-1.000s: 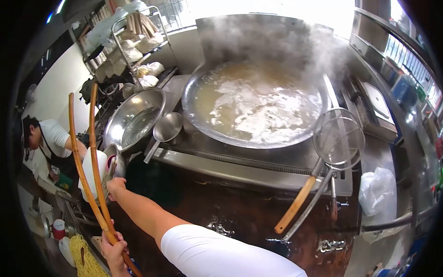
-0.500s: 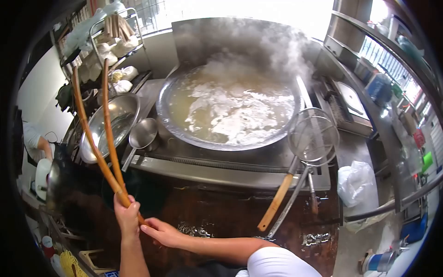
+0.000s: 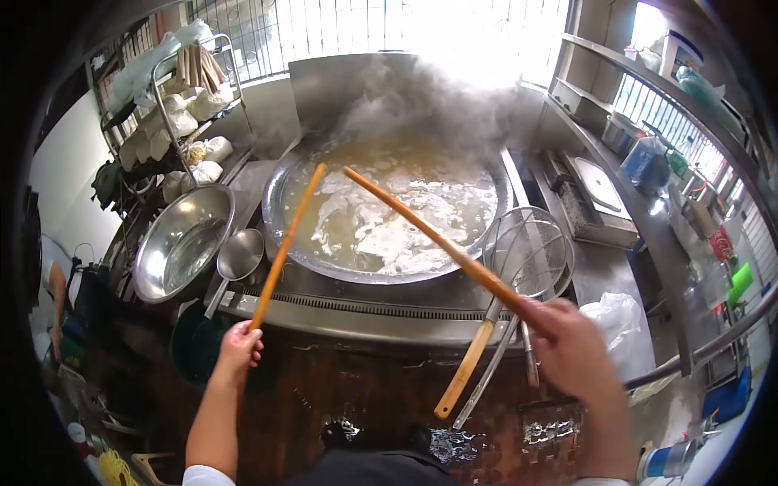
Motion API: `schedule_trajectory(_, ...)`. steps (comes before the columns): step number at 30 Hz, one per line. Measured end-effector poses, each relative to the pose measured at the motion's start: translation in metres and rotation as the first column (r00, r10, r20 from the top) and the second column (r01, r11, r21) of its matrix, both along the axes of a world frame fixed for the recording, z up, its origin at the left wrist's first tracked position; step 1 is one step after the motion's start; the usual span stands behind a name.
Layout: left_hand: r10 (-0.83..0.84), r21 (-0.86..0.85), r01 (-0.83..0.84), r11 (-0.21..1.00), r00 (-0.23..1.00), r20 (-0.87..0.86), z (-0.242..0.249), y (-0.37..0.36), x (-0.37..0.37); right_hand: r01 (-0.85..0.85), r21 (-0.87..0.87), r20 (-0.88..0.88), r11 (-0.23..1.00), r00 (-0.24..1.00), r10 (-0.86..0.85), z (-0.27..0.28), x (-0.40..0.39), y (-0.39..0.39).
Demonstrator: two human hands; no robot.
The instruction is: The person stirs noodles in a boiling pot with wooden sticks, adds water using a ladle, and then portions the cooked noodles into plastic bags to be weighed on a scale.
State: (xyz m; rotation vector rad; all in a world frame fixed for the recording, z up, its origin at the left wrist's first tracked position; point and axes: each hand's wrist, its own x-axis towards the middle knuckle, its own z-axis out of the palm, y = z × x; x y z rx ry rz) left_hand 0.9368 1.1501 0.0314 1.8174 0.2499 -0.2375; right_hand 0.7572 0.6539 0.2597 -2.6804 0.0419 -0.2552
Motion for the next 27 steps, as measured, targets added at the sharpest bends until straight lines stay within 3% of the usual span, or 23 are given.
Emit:
schedule_trajectory(3, -0.023, 0.063, 0.027, 0.998, 0.998, -0.051, 0.024, 0.060, 0.033, 0.041, -0.253, -0.101, 0.967, 0.993, -0.069, 0.067, 0.003, 0.038)
schedule_trajectory(4, -0.072, 0.126, 0.081, 0.989, 0.995, -0.073, 0.038, 0.076, 0.048, 0.051, -0.259, -0.094, 0.964, 0.993, -0.077, 0.075, 0.013, 0.055)
schedule_trajectory(7, -0.077, 0.153, 0.090, 0.984, 0.993, -0.084, 0.065, 0.114, 0.089, -0.065, -0.544, -0.155, 0.837, 0.988, -0.024, 0.089, 0.055, 0.113)
schedule_trajectory(9, -0.119, 0.186, 0.124, 0.975, 0.992, -0.037, 0.072, 0.142, 0.115, -0.107, -0.629, -0.347, 0.770, 0.925, -0.155, 0.078, 0.108, 0.154)
schedule_trajectory(12, -0.186, 0.258, 0.187, 0.948, 0.982, -0.027, 0.077, 0.178, 0.158, -0.203, -0.640, -0.475, 0.741, 0.863, -0.174, 0.006, 0.203, 0.185)
schedule_trajectory(13, -0.200, 0.295, 0.203, 0.934, 0.979, -0.043, 0.086, 0.180, 0.168, -0.127, -0.626, -0.508, 0.770, 0.815, -0.278, -0.021, 0.237, 0.202)
schedule_trajectory(15, -0.236, 0.291, 0.246, 0.925, 0.969, -0.069, 0.095, 0.183, 0.190, -0.016, -0.561, -0.408, 0.828, 0.875, -0.260, -0.083, 0.293, 0.211)
schedule_trajectory(19, -0.264, 0.253, 0.278, 0.926, 0.960, -0.092, 0.098, 0.168, 0.243, 0.143, -0.416, -0.286, 0.898, 0.917, -0.278, -0.144, 0.406, 0.190)
schedule_trajectory(22, -0.308, 0.253, 0.294, 0.922, 0.951, 0.016, 0.104, 0.136, 0.297, 0.244, -0.282, -0.201, 0.928, 0.930, -0.306, -0.199, 0.463, 0.153)
schedule_trajectory(24, -0.360, 0.346, 0.322, 0.881, 0.931, 0.052, 0.133, 0.092, 0.327, 0.363, -0.177, -0.162, 0.915, 0.906, -0.391, -0.210, 0.482, 0.131)
schedule_trajectory(26, -0.382, 0.432, 0.329, 0.840, 0.923, 0.040, 0.147, 0.042, 0.371, 0.329, -0.179, -0.138, 0.927, 0.925, -0.355, -0.236, 0.474, 0.096)
schedule_trajectory(27, -0.392, 0.574, 0.327, 0.750, 0.920, -0.012, 0.164, 0.006, 0.384, 0.317, -0.103, -0.157, 0.943, 0.931, -0.330, -0.237, 0.457, 0.080)
